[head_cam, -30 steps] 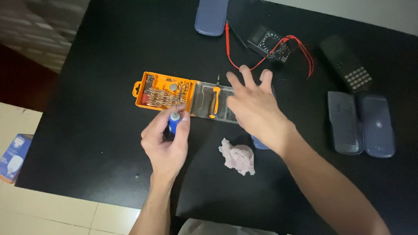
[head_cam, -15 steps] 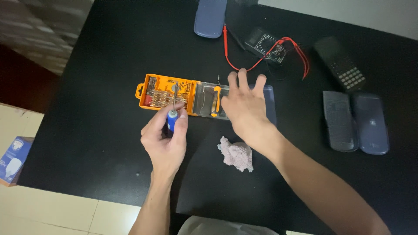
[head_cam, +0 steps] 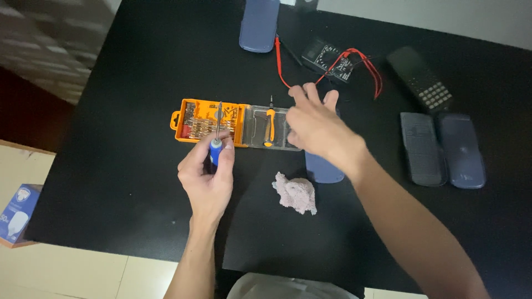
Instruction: Repairing and cleaning scientific calculators using a screwdriver and a cloth on a workbench.
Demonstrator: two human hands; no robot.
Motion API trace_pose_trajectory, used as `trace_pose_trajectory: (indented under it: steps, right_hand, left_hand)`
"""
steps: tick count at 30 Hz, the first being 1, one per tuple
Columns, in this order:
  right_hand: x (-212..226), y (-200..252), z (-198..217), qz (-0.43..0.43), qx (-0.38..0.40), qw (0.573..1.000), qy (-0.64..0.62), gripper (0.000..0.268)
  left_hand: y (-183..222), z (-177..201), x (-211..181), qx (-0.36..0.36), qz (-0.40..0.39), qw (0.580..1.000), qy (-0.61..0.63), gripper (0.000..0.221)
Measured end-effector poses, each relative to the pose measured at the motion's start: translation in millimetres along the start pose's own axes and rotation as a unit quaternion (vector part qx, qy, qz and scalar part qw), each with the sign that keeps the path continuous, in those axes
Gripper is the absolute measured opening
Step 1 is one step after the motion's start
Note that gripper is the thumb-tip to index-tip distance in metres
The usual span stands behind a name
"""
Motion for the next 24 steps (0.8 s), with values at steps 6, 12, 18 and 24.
trace_pose_trajectory:
  steps: [6,12,18,24]
  right_hand:
    - [-32,17,35,-0.042,-0.020,0.988,-0.145,0.011]
    - [-37,15,17,-0.033,-0.030,0.992,-0.116,0.007]
    - [-17,12,1,-0.013,-0.024,0.999,-0.034,0.014]
    - [0,14,11,-0.002,0.026,1.000,0.000,0.020]
  left_hand:
    - [1,-5,2,0.020,0.013,1.000,-0.005,0.016]
    - [2,-7,5,0.032,0.013,0.999,-0.026,0.016]
    - [3,-9,8,0.036,0.025,0.999,-0.031,0.015]
    - [5,-9,15,0.042,0.022,0.998,-0.039,0.016]
Point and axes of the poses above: each hand's wrist, its own y-axis away from the middle knuckle, its own z-axis out of the back of the hand, x = y × z, the point moved 6 cm from there along -y, towards the middle knuckle, and after that the axes turned 2 degrees about y, right-handed, at the moved point
